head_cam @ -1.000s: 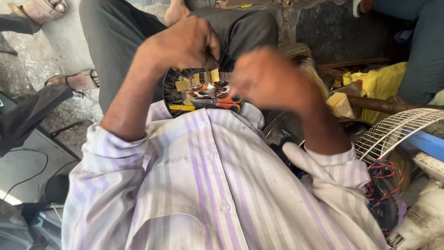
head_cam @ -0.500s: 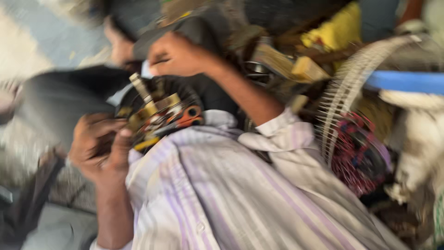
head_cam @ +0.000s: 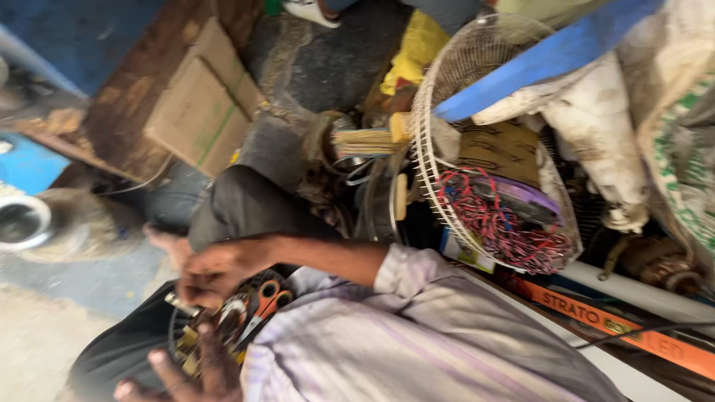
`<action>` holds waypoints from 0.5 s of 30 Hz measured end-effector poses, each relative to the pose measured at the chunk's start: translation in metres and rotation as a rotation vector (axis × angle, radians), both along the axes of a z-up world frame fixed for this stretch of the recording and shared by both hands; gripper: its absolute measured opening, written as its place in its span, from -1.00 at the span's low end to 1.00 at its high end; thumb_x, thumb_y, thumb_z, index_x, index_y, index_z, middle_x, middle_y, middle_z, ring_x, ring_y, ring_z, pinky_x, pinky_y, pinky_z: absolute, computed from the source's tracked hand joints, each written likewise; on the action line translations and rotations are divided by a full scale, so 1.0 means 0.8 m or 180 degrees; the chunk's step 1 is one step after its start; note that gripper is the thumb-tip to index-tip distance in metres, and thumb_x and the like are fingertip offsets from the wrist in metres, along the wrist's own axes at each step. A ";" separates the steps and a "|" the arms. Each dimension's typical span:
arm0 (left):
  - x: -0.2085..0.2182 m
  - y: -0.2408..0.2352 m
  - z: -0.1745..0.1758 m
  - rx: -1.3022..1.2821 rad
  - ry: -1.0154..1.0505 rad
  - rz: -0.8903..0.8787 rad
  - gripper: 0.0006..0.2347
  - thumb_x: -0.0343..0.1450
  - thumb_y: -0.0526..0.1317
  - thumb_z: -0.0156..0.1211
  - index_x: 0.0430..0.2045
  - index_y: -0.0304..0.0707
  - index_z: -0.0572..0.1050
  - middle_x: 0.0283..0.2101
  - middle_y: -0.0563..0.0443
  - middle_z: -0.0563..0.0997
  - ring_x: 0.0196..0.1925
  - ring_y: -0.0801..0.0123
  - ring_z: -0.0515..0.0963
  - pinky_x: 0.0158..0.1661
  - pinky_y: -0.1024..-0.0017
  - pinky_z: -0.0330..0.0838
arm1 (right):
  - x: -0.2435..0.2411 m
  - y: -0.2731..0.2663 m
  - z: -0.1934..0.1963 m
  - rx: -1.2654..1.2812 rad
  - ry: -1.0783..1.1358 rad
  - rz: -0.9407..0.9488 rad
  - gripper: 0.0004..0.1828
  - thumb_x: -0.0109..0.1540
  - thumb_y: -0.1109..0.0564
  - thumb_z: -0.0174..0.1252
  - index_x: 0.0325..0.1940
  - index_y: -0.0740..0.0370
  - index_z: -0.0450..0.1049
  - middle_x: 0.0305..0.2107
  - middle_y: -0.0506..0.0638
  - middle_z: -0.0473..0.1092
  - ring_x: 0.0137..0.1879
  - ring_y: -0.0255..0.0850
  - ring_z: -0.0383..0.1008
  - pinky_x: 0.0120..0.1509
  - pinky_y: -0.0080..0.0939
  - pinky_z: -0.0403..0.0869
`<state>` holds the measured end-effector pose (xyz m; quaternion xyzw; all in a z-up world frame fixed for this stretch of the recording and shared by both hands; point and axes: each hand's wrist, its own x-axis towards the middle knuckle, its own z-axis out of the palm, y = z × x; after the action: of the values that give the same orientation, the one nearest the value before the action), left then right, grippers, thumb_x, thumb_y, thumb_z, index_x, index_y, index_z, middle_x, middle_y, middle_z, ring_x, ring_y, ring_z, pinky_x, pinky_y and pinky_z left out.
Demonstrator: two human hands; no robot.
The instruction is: The person sits on the ground and works on a circular electrical component, likely a fan motor stator, by hand. They manipulate small wires and insert small rectangular pieces of cardboard into the slots of the component. Later, they use orange-handled scissors to cut a piece of cardboard from a larger sheet.
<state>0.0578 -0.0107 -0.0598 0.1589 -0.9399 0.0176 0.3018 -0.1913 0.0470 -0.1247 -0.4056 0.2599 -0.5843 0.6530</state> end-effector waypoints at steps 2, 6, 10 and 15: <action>0.004 0.011 -0.025 0.0062 0.0027 0.0085 -0.66 0.50 -0.12 0.36 0.18 -0.10 0.58 0.41 -0.42 0.31 0.47 -0.61 0.11 0.38 -0.52 0.15 | -0.002 0.014 0.002 -0.0517 0.1056 -0.0134 -0.42 0.25 0.01 0.45 0.29 0.19 0.47 0.17 0.04 0.45 0.30 -0.15 0.43 0.39 -0.17 0.40; 0.004 0.036 -0.051 0.0217 0.0037 0.0100 -0.69 0.49 -0.14 0.34 0.12 -0.15 0.56 0.38 -0.44 0.33 0.45 -0.61 0.15 0.38 -0.51 0.17 | 0.009 0.042 0.015 -0.0486 0.1596 -0.0447 -0.48 0.24 0.01 0.43 0.27 0.11 0.54 0.10 -0.03 0.50 0.30 -0.22 0.43 0.51 -0.16 0.37; 0.005 0.030 -0.029 0.0257 -0.0022 0.0070 -0.71 0.49 -0.16 0.33 0.07 -0.21 0.54 0.34 -0.46 0.35 0.44 -0.62 0.20 0.38 -0.51 0.19 | 0.026 0.041 0.025 -0.0029 0.1244 -0.0532 -0.52 0.24 0.05 0.43 0.24 0.12 0.56 0.07 -0.02 0.53 0.28 -0.20 0.49 0.49 -0.12 0.43; -0.005 0.033 0.018 0.0377 -0.0069 0.0025 -0.74 0.48 -0.18 0.30 0.00 -0.28 0.52 0.30 -0.49 0.38 0.42 -0.62 0.26 0.38 -0.50 0.22 | 0.036 0.044 0.020 -0.0043 0.1190 -0.0703 -0.50 0.22 0.05 0.44 0.23 0.16 0.56 0.08 -0.01 0.52 0.32 -0.18 0.45 0.57 -0.10 0.38</action>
<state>0.0539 0.0154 -0.0454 0.1801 -0.9418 -0.0351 0.2816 -0.1622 0.0825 -0.1086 -0.4803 0.4155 -0.5687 0.5228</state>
